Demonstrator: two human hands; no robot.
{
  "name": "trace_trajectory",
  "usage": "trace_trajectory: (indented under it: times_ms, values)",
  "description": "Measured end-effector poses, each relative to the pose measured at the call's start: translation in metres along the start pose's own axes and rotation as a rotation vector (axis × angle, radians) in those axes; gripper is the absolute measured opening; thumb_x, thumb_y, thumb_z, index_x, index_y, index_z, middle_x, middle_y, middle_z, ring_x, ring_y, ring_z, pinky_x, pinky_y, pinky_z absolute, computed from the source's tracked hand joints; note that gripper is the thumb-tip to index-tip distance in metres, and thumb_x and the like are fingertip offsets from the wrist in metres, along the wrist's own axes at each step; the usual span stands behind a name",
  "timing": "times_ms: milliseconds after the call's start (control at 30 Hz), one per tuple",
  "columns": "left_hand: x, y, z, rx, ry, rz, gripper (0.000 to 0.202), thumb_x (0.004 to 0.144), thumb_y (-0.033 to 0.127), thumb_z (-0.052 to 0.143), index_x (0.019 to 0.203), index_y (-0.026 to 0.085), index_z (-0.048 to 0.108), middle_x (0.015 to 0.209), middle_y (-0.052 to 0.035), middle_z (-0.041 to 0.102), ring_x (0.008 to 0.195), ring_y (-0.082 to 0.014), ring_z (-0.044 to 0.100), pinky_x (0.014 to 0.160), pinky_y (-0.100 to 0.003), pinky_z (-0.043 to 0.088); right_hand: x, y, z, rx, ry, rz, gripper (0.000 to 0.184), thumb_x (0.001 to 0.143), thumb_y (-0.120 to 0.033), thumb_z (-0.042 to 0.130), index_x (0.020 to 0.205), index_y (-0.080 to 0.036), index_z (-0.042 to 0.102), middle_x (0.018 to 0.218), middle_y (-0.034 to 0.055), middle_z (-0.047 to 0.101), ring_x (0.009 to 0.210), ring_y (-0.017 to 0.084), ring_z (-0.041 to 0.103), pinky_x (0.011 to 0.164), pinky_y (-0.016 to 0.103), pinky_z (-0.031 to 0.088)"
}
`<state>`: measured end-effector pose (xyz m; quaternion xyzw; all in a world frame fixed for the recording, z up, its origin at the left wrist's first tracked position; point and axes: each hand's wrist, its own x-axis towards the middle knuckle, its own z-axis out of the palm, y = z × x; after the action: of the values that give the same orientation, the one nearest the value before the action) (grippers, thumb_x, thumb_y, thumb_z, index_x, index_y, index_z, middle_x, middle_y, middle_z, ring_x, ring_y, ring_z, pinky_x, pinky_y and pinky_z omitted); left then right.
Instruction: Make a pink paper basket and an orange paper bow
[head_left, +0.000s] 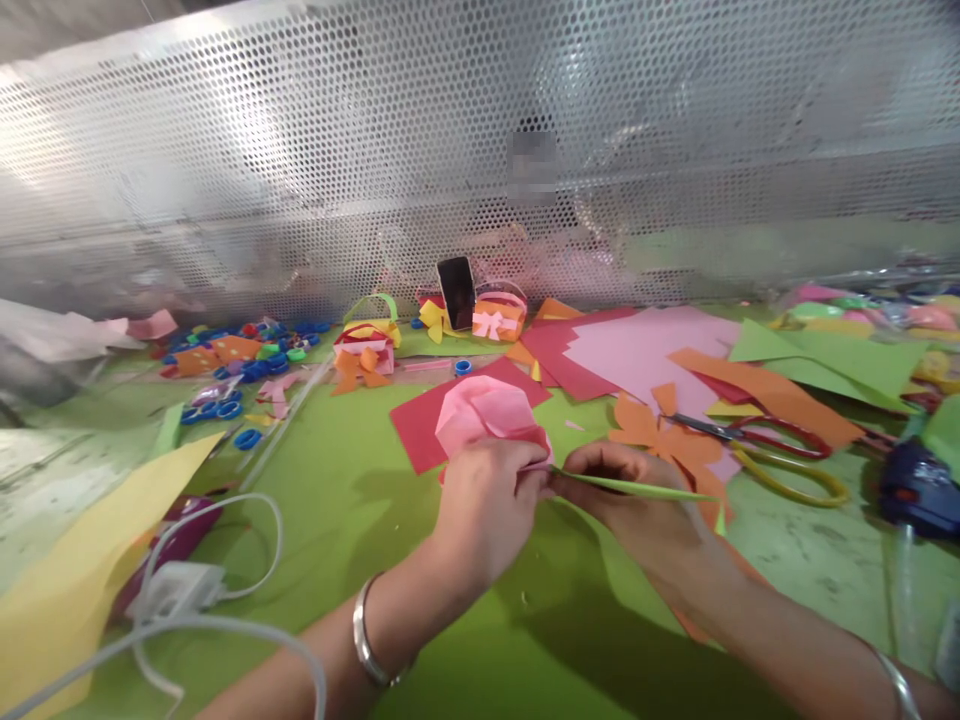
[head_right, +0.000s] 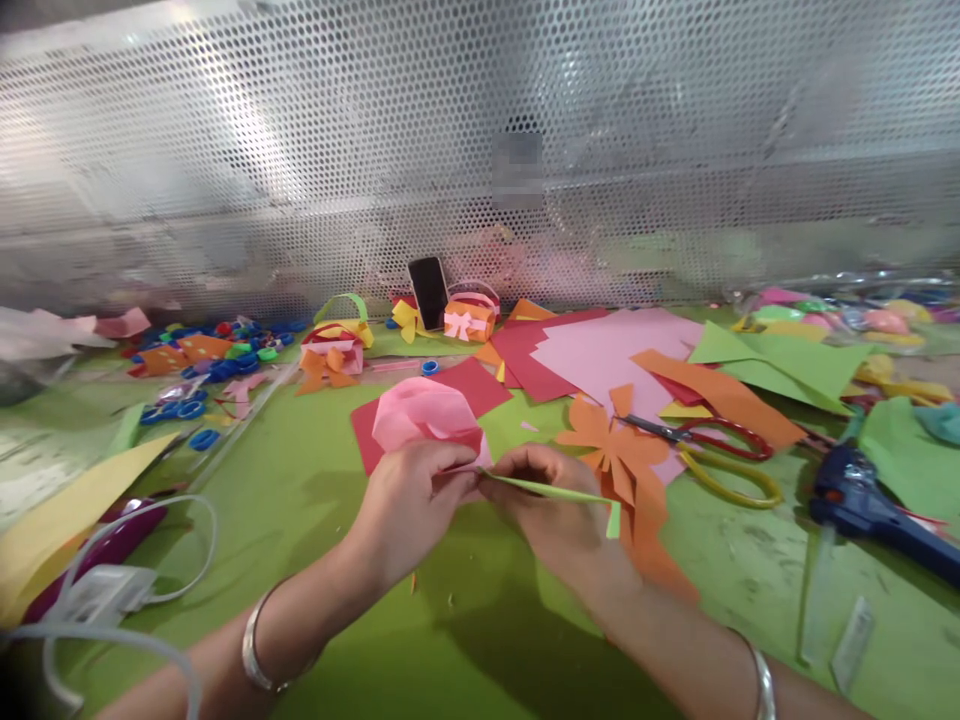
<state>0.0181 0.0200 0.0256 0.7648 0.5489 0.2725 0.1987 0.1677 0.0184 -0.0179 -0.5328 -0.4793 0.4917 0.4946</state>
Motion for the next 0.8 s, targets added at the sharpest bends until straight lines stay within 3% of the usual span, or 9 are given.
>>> trace_trajectory:
  times_ms: [233,500,567,667,800]
  values:
    - [0.003,-0.001,-0.004,-0.065,0.053,-0.011,0.021,0.073,0.004,0.059,0.058,0.018,0.066,0.05,0.0055,0.05,0.051,-0.0093,0.044,0.051,-0.022,0.032,-0.006,-0.008,-0.001,-0.061,-0.041,-0.096,0.034,0.058,-0.051,0.081,0.068,-0.023,0.065,0.064,0.001,0.066,0.055,0.016,0.057,0.049,0.027,0.045]
    - [0.002,-0.005,0.003,-0.365,-0.069,-0.095,0.022,0.08,0.014,0.055,0.061,0.018,0.063,0.056,0.0048,0.051,0.056,-0.0102,0.052,0.054,-0.019,0.044,-0.003,-0.021,-0.005,-0.192,-0.008,-0.214,0.022,0.065,-0.044,0.075,0.063,-0.024,0.067,0.061,0.0015,0.063,0.059,0.017,0.053,0.053,0.029,0.04]
    - [0.002,-0.004,0.0,-0.314,-0.097,-0.038,0.023,0.082,0.015,0.057,0.059,0.018,0.061,0.056,0.0047,0.051,0.056,-0.0103,0.053,0.053,-0.019,0.043,-0.002,-0.024,-0.006,-0.199,-0.006,-0.23,0.021,0.064,-0.043,0.075,0.062,-0.024,0.067,0.063,0.0021,0.064,0.061,0.018,0.054,0.055,0.029,0.04]
    - [0.003,-0.002,-0.004,-0.073,-0.06,0.064,0.018,0.082,0.016,0.061,0.065,0.019,0.066,0.06,0.0027,0.061,0.057,-0.0129,0.056,0.054,-0.023,0.043,0.0,-0.024,-0.009,-0.175,-0.006,-0.238,0.022,0.065,-0.044,0.074,0.061,-0.024,0.066,0.067,0.0024,0.064,0.065,0.019,0.055,0.06,0.031,0.041]
    - [0.002,0.0,-0.005,0.087,0.099,0.185,0.017,0.085,0.014,0.06,0.095,0.021,0.073,0.086,-0.0029,0.076,0.075,-0.0198,0.068,0.07,-0.031,0.052,0.001,-0.022,-0.01,-0.069,-0.005,-0.193,0.024,0.065,-0.045,0.075,0.065,-0.023,0.065,0.077,0.0032,0.066,0.072,0.02,0.058,0.066,0.033,0.047]
